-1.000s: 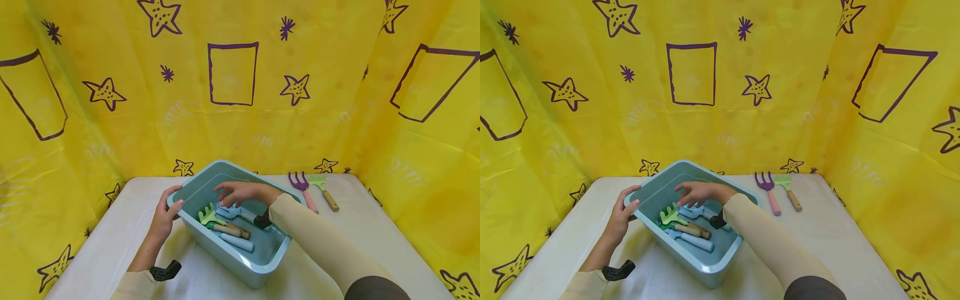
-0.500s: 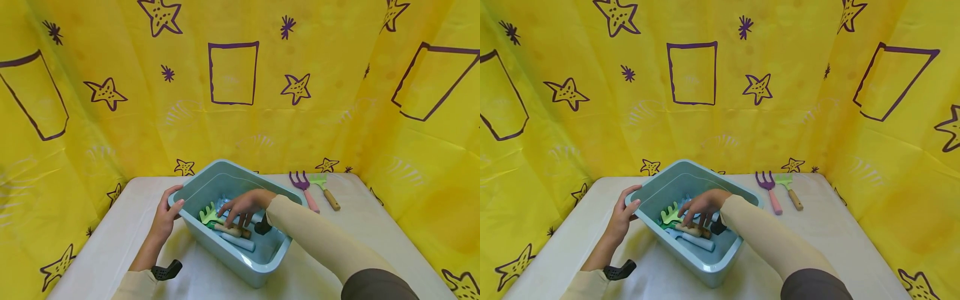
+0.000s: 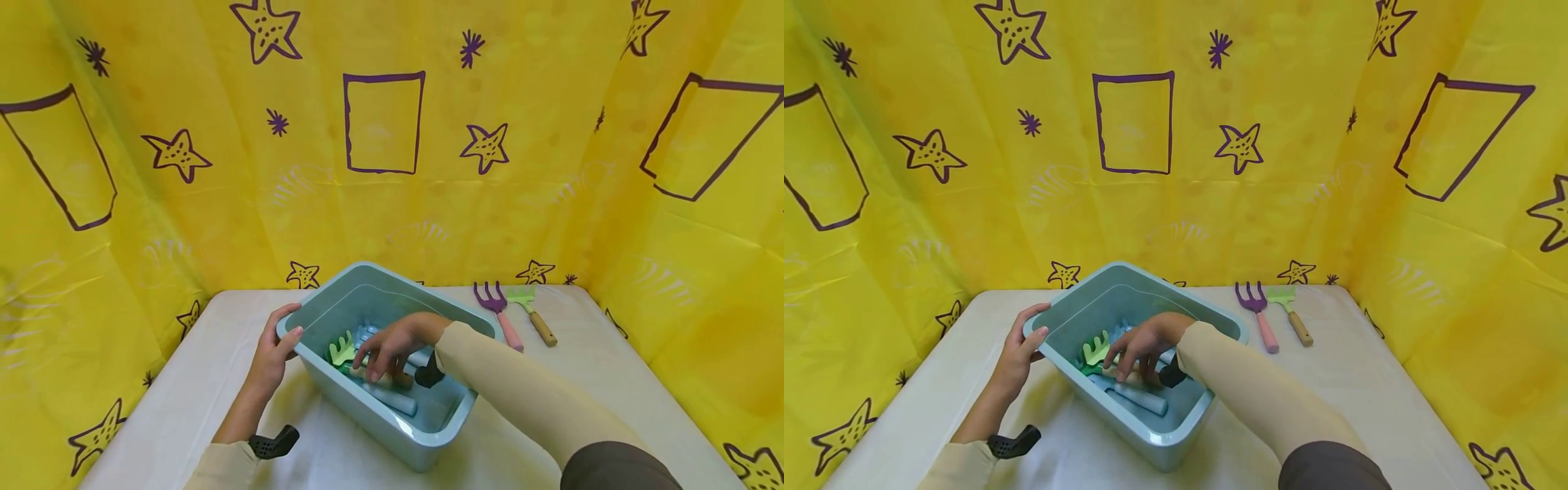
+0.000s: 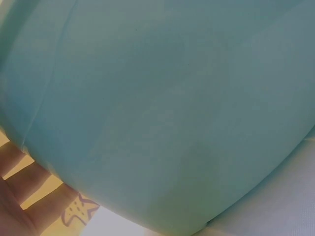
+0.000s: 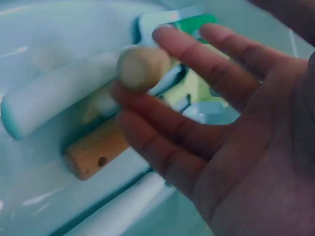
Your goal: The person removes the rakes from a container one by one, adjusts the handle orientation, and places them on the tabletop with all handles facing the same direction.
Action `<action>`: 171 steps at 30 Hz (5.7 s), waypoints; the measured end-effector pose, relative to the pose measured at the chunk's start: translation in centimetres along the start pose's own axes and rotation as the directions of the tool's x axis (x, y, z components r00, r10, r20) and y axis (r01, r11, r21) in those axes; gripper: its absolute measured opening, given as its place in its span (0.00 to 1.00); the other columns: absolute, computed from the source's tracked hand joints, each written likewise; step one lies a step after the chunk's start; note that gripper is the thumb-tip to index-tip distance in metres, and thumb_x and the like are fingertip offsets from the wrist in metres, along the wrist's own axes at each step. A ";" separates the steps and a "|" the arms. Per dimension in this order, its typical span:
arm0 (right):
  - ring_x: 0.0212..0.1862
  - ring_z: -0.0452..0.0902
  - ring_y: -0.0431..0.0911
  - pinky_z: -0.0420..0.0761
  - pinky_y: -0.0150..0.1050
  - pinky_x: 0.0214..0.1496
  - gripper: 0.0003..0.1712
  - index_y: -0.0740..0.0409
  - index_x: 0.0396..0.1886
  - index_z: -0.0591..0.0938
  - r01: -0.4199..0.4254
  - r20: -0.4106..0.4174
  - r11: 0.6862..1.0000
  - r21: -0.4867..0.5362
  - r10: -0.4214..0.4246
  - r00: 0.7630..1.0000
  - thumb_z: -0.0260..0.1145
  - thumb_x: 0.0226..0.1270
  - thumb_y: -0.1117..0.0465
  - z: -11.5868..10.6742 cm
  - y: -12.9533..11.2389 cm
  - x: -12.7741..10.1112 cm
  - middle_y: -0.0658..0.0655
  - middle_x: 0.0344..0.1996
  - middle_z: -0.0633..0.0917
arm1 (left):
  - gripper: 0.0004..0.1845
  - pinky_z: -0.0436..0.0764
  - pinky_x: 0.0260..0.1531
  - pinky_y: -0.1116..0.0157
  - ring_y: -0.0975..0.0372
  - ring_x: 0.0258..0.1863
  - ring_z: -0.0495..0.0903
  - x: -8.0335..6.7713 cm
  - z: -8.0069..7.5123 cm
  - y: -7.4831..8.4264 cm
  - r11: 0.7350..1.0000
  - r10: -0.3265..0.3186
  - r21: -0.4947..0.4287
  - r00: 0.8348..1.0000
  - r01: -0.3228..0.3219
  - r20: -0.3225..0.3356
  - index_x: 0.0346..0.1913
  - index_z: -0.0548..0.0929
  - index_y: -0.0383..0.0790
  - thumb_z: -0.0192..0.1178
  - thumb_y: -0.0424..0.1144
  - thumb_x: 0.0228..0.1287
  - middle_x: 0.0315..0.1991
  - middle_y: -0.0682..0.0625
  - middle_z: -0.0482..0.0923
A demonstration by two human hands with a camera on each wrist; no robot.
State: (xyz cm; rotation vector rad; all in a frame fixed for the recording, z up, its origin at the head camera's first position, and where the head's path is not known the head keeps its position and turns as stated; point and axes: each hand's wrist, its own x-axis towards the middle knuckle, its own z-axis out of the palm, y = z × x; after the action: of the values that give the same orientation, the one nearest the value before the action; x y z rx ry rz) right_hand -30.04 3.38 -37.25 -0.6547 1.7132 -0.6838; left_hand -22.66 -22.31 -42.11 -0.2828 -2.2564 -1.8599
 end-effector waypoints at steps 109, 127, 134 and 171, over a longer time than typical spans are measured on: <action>0.32 0.83 0.45 0.82 0.31 0.41 0.04 0.60 0.37 0.86 0.681 -0.952 0.710 -0.180 -0.300 0.062 0.65 0.67 0.65 -4.1 4.7 -22.0 0.58 0.34 0.81 | 0.24 0.74 0.52 0.42 0.40 0.59 0.70 0.1 0.1 0.0 1.000 0.009 0.009 1.000 -0.009 -0.002 0.70 0.62 0.47 0.50 0.42 0.74 0.69 0.40 0.61; 0.32 0.83 0.41 0.80 0.30 0.43 0.07 0.66 0.41 0.81 0.690 -0.993 0.714 -0.118 -0.094 -0.072 0.64 0.68 0.66 -0.9 13.7 -21.4 0.53 0.35 0.81 | 0.25 0.72 0.53 0.41 0.41 0.60 0.69 0.0 0.0 0.0 1.000 0.013 0.008 1.000 -0.013 0.003 0.71 0.61 0.48 0.50 0.44 0.74 0.70 0.41 0.60; 0.29 0.83 0.38 0.80 0.27 0.40 0.11 0.70 0.43 0.80 0.680 -0.993 0.728 -0.087 -0.010 -0.117 0.66 0.66 0.64 -0.2 16.7 -20.8 0.49 0.31 0.84 | 0.26 0.72 0.53 0.41 0.39 0.60 0.68 0.0 0.1 -0.1 1.000 0.022 -0.003 1.000 -0.022 0.003 0.71 0.61 0.48 0.50 0.43 0.74 0.70 0.40 0.60; 0.29 0.78 0.29 0.75 0.23 0.31 0.21 0.67 0.53 0.78 0.264 -0.922 0.943 0.204 0.276 -0.273 0.62 0.71 0.54 0.9 27.8 -19.7 0.40 0.27 0.81 | 0.26 0.75 0.53 0.46 0.41 0.60 0.70 0.1 -0.2 -0.1 1.000 0.012 0.011 1.000 -0.012 0.009 0.71 0.61 0.48 0.50 0.44 0.74 0.69 0.41 0.62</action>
State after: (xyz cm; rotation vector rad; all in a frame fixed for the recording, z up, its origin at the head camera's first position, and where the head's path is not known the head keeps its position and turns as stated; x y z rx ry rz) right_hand -26.96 36.45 -44.91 0.6146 2.9769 -1.8542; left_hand -22.82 -22.49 -42.17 -0.3026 -2.2652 -1.8433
